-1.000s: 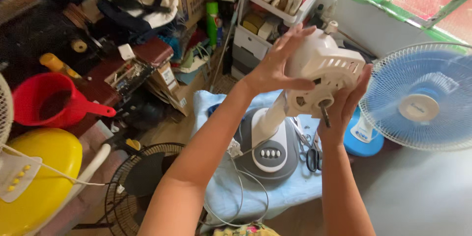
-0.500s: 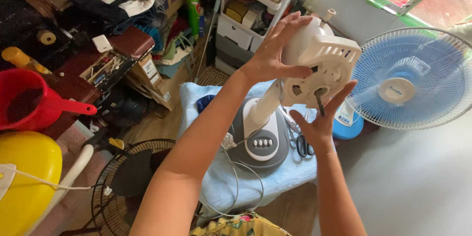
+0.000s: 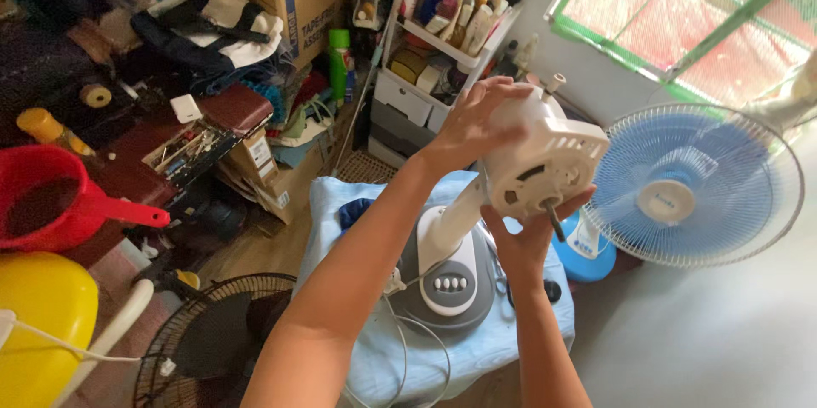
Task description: The person wipes a white plastic fan cage with a tissue, then aligns and attaches it to the fan head. They rotate the cage to check fit and use a screwdriver to tighten the central screw, securing the cage to the fan.
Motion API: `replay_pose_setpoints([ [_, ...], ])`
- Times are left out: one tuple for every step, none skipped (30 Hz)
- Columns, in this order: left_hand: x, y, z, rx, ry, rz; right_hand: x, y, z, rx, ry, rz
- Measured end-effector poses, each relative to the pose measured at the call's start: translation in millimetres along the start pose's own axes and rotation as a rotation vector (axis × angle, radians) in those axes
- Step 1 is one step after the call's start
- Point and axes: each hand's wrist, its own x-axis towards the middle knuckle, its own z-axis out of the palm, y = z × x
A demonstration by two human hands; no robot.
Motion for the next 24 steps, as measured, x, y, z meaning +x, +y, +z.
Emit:
replay_pose_setpoints([
  [5, -1, 3, -0.001, 0.033, -0.075, 1, 1, -1, 0.033, -0.013, -0.017],
  [10, -2, 6, -0.004, 0.066, -0.15, 2, 2, -2, 0.066, -0.027, -0.033],
  [13, -3, 10, 0.053, 0.098, -0.179, 1, 2, -4, 0.046, -0.025, -0.017],
  [16, -3, 13, 0.109, 0.13, -0.209, 1, 1, -6, 0.027, -0.024, -0.002],
  [20, -2, 17, 0.163, 0.158, -0.237, 2, 0, -8, 0.004, -0.02, 0.014],
  [24, -2, 19, 0.175, 0.152, -0.279, 3, -1, -10, 0.023, -0.02, 0.025],
  [28, 0, 21, 0.189, 0.144, -0.319, 4, -2, -10, 0.043, -0.019, 0.035],
  [32, 1, 21, 0.203, 0.136, -0.359, 6, -4, -9, 0.063, -0.017, 0.045],
  [34, 2, 23, 0.217, 0.154, -0.377, 6, -5, -8, 0.112, 0.002, 0.057],
  [36, 2, 25, 0.23, 0.173, -0.396, 6, -5, -6, 0.161, 0.021, 0.07],
  [35, 2, 27, 0.243, 0.186, -0.415, 5, -6, -4, 0.208, 0.045, 0.084],
  [34, 1, 28, 0.088, 0.195, -0.405, 5, -6, -3, 0.054, 0.05, 0.025],
  [36, 0, 27, -0.064, 0.206, -0.389, 8, -7, -2, -0.097, 0.054, -0.038],
  [37, -1, 28, -0.215, 0.216, -0.372, 10, -7, -1, -0.248, 0.056, -0.101],
  [37, -3, 28, -0.202, 0.211, -0.382, 10, -8, 0, -0.169, 0.055, -0.085],
  [38, -4, 30, -0.19, 0.206, -0.392, 9, -8, 1, -0.089, 0.054, -0.07],
  [37, -6, 29, -0.174, 0.201, -0.402, 8, -8, 4, -0.007, 0.054, -0.053],
  [37, -7, 29, -0.177, 0.207, -0.41, 7, -8, 7, -0.011, 0.063, -0.054],
  [38, -7, 30, -0.181, 0.207, -0.417, 6, -8, 8, -0.018, 0.077, -0.055],
  [39, -8, 31, -0.185, 0.208, -0.424, 6, -9, 9, -0.024, 0.092, -0.056],
  [39, -8, 32, -0.18, 0.215, -0.416, 6, -9, 9, -0.036, 0.098, -0.058],
  [39, -8, 32, -0.175, 0.222, -0.408, 6, -10, 9, -0.049, 0.105, -0.059],
  [39, -9, 31, -0.169, 0.228, -0.399, 6, -11, 10, -0.059, 0.112, -0.06],
  [39, -9, 30, -0.175, 0.227, -0.394, 7, -12, 10, -0.038, 0.106, -0.051],
])
